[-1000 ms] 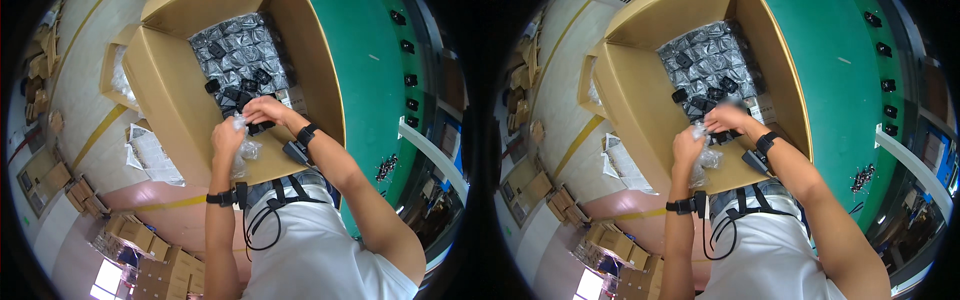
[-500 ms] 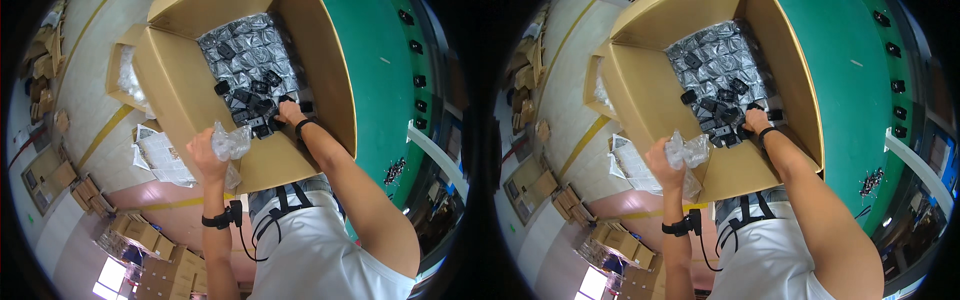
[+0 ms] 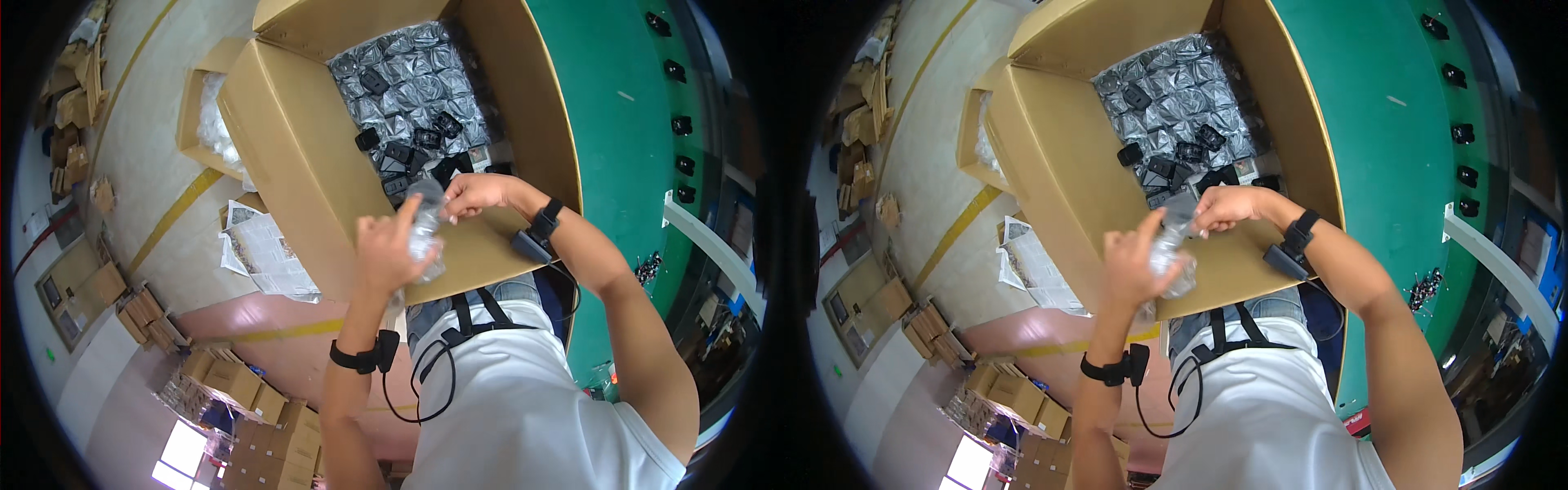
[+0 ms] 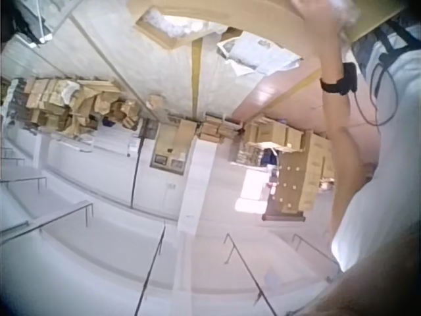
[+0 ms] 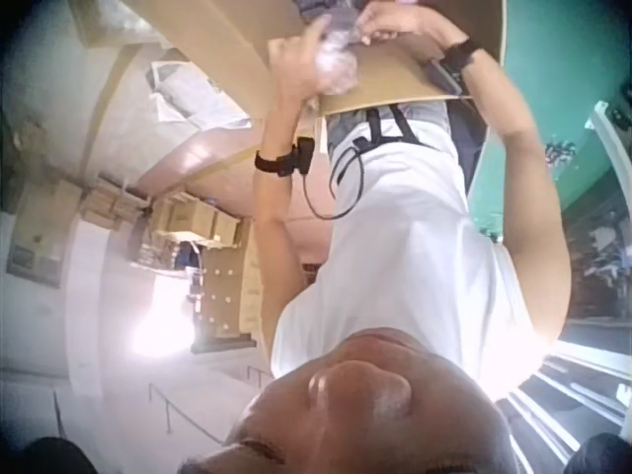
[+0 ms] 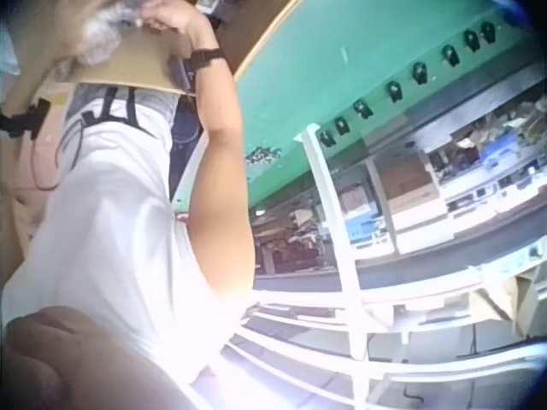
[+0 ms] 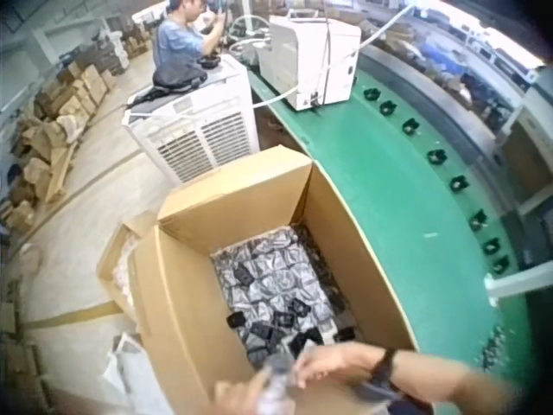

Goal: The person unpacks a cardboard box filled with small black electronic devices wrapped in bubble wrap. They remove the items one by one, unwrap them, and place them into the box, continuing this process for the duration of the clip.

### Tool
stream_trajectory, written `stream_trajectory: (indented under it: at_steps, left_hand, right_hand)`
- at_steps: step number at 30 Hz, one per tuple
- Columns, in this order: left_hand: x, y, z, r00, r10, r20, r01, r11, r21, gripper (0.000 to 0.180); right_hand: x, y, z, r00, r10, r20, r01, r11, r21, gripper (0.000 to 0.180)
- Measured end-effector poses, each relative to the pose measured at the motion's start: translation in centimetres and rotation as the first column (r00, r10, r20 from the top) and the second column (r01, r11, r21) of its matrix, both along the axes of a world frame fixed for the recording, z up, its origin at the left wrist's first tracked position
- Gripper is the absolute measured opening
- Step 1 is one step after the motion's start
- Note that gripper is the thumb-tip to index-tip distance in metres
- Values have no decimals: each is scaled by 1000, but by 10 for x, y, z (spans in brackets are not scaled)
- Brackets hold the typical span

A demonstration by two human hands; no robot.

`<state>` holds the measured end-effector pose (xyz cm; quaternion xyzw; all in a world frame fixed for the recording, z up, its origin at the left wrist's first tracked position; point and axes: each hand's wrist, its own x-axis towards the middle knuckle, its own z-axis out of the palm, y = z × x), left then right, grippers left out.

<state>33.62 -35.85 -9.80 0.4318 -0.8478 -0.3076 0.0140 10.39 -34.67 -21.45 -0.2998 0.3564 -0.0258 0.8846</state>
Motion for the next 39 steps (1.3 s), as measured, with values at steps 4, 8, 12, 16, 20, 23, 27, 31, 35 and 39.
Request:
stream_trajectory:
  at_steps: [4, 8, 12, 16, 20, 23, 27, 31, 35, 39]
  left_hand:
    - [14, 25, -34, 984, -155, 86, 155, 988, 7, 36]
    - [24, 12, -4, 999, 46, -4, -46, 995, -88, 31]
    - [35, 7, 4, 974, 151, -168, -191, 948, -256, 23]
    - [51, 33, -8, 993, 58, -104, -90, 938, -336, 24]
    - [52, 81, -10, 971, 121, -206, -141, 986, -84, 21]
    - [42, 90, 1, 965, 68, -253, -42, 993, 106, 19]
    - [30, 105, 11, 852, 415, -320, -183, 808, 561, 24]
    - [33, 115, 24, 811, 544, -217, -259, 665, 700, 21]
    - [36, 142, 29, 481, 877, 26, -259, 114, 959, 13]
    - [56, 166, 28, 570, 817, 91, -263, 76, 962, 21]
  right_hand:
    - [13, -16, 36, 978, 64, 199, -71, 997, 26, 28]
    - [36, -2, -98, 771, -365, -522, 149, 900, -409, 24]
    - [78, 3, -142, 572, 10, -820, -520, 778, -353, 32]
    - [86, 21, -152, 537, 93, -838, -494, 840, -224, 35]
    - [64, 34, -164, 701, -76, -709, -230, 917, -326, 29]
    - [46, 38, -171, 830, -144, -539, 70, 985, -156, 28]
    - [51, 32, -148, 748, 35, -663, -429, 787, -443, 24]
    - [67, 32, -132, 709, 56, -703, -420, 835, -357, 32]
    - [83, 24, -129, 534, 103, -839, -486, 850, -204, 37]
    - [99, 19, -129, 486, 71, -871, -528, 818, -228, 32]
